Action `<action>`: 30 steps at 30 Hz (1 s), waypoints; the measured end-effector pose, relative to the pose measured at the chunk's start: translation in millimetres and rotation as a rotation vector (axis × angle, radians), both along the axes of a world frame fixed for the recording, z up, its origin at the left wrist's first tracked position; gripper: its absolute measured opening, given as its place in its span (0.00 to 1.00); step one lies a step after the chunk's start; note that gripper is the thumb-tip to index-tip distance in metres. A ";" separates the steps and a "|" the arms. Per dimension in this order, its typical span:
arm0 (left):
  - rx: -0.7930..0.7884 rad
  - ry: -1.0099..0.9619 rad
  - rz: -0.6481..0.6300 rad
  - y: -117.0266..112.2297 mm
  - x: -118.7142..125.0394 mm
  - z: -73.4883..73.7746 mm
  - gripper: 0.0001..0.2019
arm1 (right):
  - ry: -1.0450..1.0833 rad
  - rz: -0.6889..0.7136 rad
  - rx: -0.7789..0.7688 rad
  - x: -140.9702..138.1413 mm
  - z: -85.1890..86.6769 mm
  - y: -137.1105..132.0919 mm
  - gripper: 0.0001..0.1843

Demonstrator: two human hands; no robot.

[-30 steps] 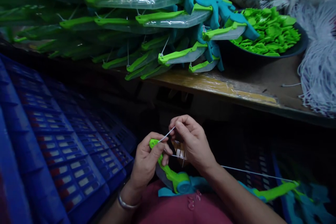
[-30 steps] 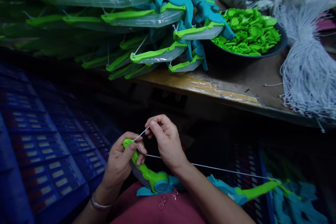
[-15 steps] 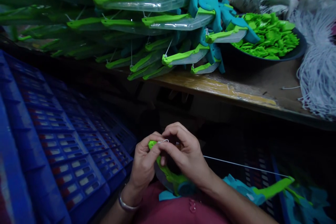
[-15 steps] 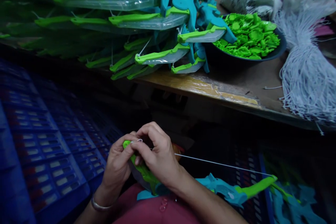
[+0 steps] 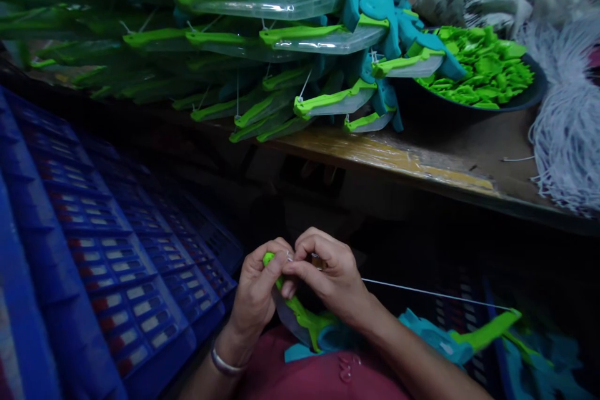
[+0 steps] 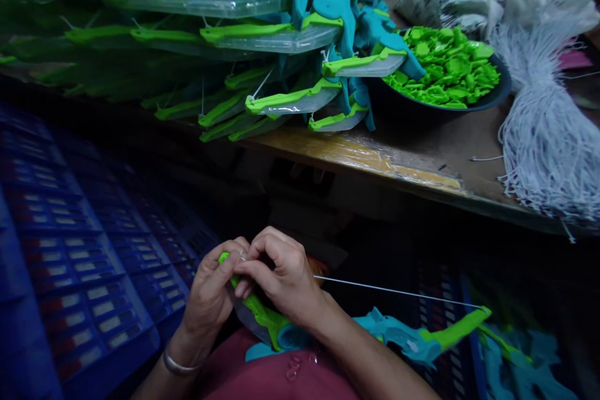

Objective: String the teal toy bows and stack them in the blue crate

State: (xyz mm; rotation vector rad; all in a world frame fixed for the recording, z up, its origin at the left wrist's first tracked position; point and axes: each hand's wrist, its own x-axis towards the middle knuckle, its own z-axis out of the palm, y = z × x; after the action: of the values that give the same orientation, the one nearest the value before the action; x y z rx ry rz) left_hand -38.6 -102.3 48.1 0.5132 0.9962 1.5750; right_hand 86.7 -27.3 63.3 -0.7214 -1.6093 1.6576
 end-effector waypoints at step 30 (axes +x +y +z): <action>-0.219 0.152 0.041 -3.3 3.0 -16.1 0.14 | -0.363 0.023 0.367 7.8 17.0 -1.6 0.07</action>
State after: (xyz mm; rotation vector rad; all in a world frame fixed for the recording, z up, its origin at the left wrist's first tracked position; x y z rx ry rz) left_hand -35.5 -105.6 32.1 0.4669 1.2850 1.4566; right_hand 94.5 -28.9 80.3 -0.8436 -2.1108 1.2394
